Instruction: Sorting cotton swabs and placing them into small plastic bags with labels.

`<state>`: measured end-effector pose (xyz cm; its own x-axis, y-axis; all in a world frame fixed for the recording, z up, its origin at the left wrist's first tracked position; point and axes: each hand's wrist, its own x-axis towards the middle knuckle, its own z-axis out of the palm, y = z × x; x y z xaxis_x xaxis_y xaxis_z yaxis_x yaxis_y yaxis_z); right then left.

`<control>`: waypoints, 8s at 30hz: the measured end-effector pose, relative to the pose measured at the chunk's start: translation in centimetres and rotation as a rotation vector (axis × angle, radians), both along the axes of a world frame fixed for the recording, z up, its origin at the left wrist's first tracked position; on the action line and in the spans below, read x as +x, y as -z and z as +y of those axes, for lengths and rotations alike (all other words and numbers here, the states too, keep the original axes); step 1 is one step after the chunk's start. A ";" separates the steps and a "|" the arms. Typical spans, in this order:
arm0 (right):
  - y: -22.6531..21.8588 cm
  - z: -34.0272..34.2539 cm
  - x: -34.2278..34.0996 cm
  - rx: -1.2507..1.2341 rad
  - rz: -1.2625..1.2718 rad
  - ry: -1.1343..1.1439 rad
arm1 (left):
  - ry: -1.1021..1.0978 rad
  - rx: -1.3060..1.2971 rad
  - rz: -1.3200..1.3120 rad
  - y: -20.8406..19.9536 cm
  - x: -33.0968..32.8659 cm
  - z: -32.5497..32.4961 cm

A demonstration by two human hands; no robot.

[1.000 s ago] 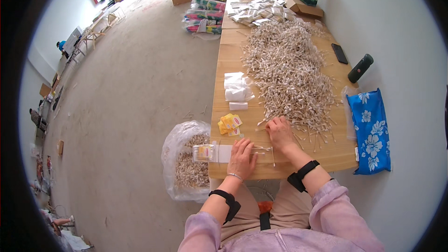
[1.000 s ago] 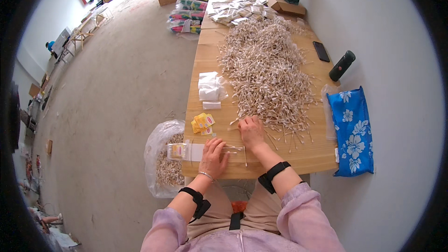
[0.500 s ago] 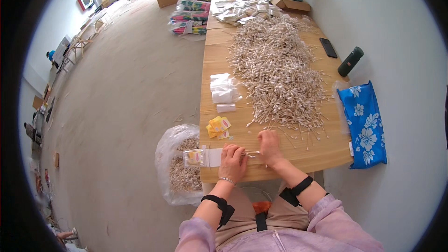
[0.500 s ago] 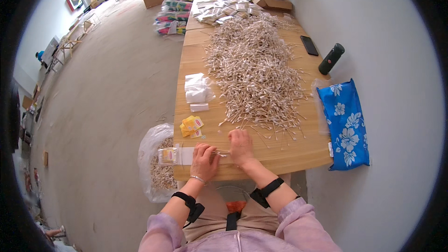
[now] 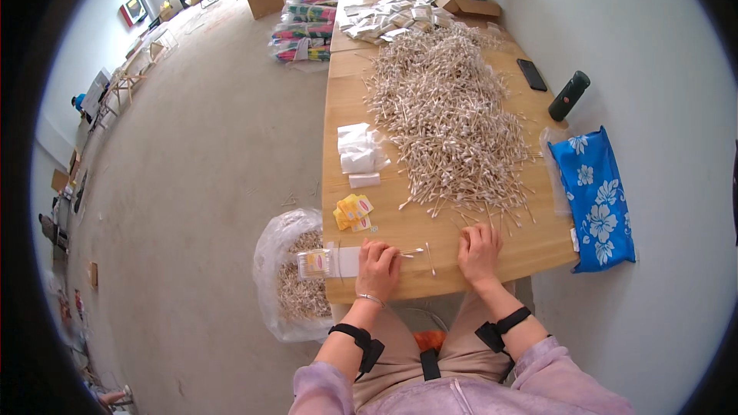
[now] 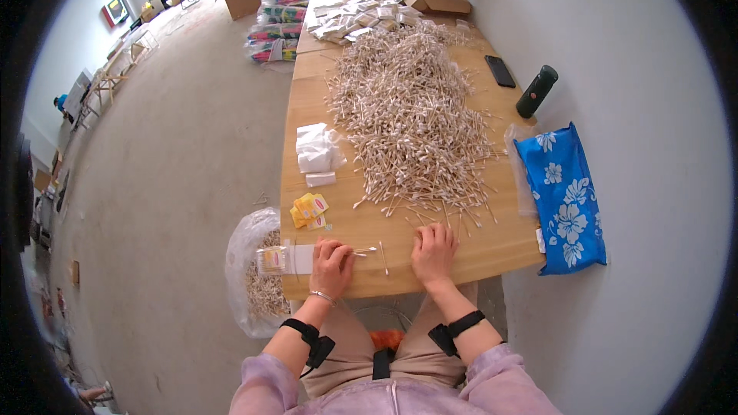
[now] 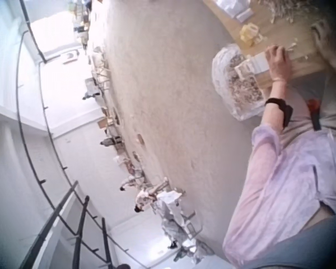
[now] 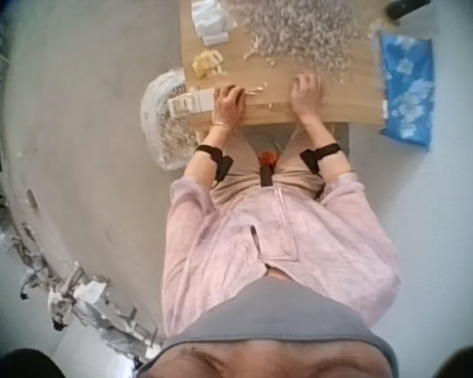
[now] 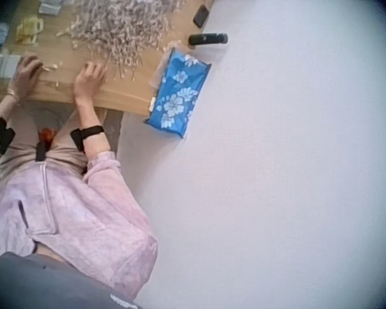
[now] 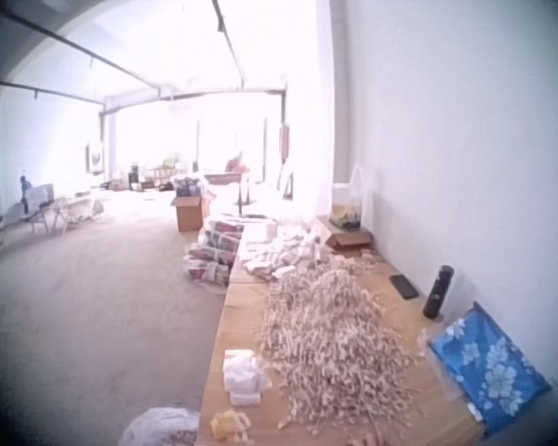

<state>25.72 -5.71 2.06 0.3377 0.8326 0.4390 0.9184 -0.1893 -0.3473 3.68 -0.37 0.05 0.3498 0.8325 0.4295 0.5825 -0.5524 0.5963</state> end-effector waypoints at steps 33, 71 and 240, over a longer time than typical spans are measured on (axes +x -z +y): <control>0.9 5.8 -2.4 -0.091 0.180 -0.284 | 0.013 0.008 -0.018 -0.1 0.2 -0.1; -1.0 9.1 -2.6 -0.375 0.066 -0.538 | 0.024 -0.040 -0.037 -0.2 -0.1 -0.3; 1.9 0.7 -6.9 0.036 0.262 -0.256 | -0.005 -0.863 -1.486 -8.9 -11.2 -4.4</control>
